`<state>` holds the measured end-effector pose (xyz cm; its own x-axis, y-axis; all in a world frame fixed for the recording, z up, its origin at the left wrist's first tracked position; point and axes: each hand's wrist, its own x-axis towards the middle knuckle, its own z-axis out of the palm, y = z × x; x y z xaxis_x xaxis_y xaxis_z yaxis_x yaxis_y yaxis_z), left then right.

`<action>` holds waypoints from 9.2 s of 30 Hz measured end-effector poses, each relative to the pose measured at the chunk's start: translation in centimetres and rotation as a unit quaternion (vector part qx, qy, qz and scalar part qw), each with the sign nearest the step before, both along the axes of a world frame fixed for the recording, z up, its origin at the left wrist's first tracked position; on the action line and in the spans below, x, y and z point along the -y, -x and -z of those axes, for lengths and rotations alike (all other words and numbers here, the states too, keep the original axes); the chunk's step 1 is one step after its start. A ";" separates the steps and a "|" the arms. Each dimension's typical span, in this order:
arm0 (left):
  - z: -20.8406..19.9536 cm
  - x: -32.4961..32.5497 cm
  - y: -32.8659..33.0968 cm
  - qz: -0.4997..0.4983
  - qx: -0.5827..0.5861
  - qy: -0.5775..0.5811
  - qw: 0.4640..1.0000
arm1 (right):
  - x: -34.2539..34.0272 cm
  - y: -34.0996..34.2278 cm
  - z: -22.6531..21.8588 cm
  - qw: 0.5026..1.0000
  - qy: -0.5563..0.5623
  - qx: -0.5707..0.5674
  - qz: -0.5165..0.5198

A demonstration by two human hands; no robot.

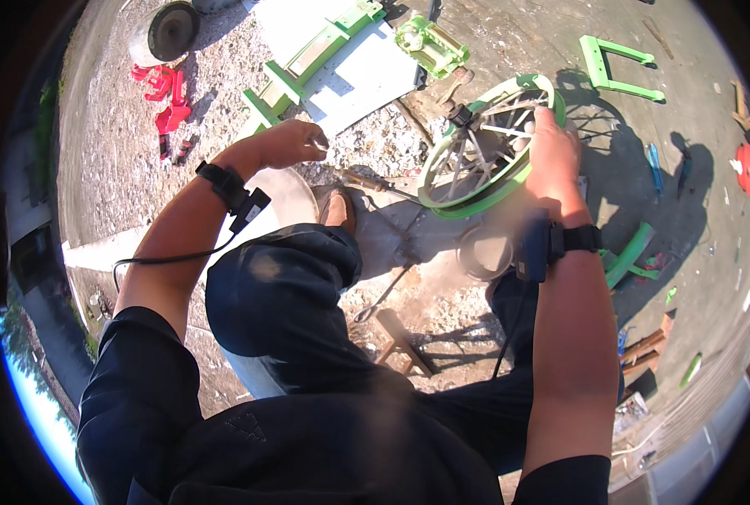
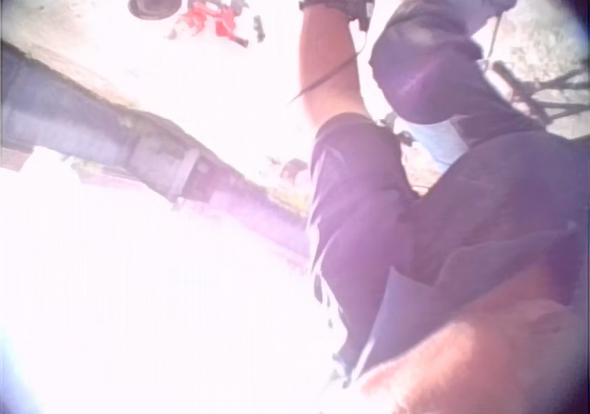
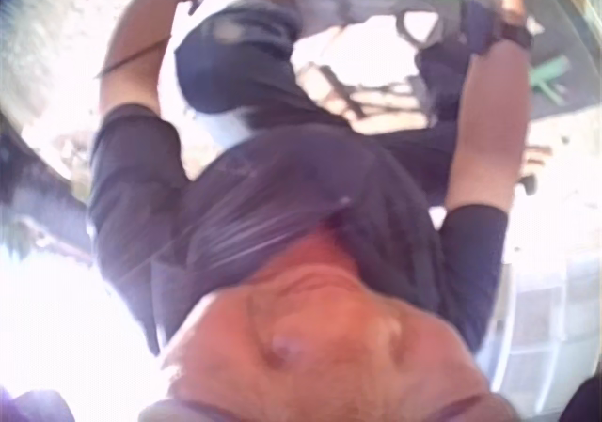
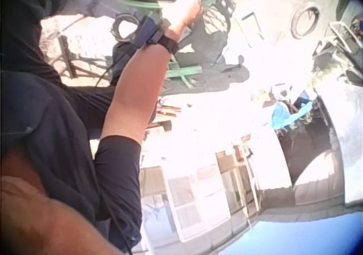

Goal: The person is sitting on the ground and working on a green bicycle wheel. They use a wrench to tighten the axle nuts on the wheel hub. The person also picks up and examines a large black tire, turning it over to inspect the tread and sidewall before setting it aside.

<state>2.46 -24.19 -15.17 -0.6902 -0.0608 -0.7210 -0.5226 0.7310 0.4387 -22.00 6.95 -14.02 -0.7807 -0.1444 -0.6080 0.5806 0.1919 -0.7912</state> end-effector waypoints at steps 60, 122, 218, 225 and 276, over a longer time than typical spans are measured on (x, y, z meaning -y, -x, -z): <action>13.7 -8.3 -5.6 0.177 0.117 -0.129 0.969 | 3.2 1.3 -2.6 0.999 -0.049 -0.001 -0.010; 2.1 -26.0 -2.6 -0.209 -0.269 0.136 0.930 | -8.9 -4.6 -2.5 0.987 -0.086 -0.097 -0.098; -9.0 -29.2 3.7 -0.108 -0.213 -0.004 0.971 | -10.1 -4.4 0.4 0.945 -0.180 -0.248 -0.116; -10.1 -28.2 5.7 -0.041 -0.193 0.048 0.979 | -10.6 -4.1 1.2 0.938 -0.161 -0.284 -0.118; -7.3 -29.2 2.1 -0.151 -0.366 0.071 0.915 | -16.5 -7.6 2.7 0.928 -0.147 -0.221 -0.262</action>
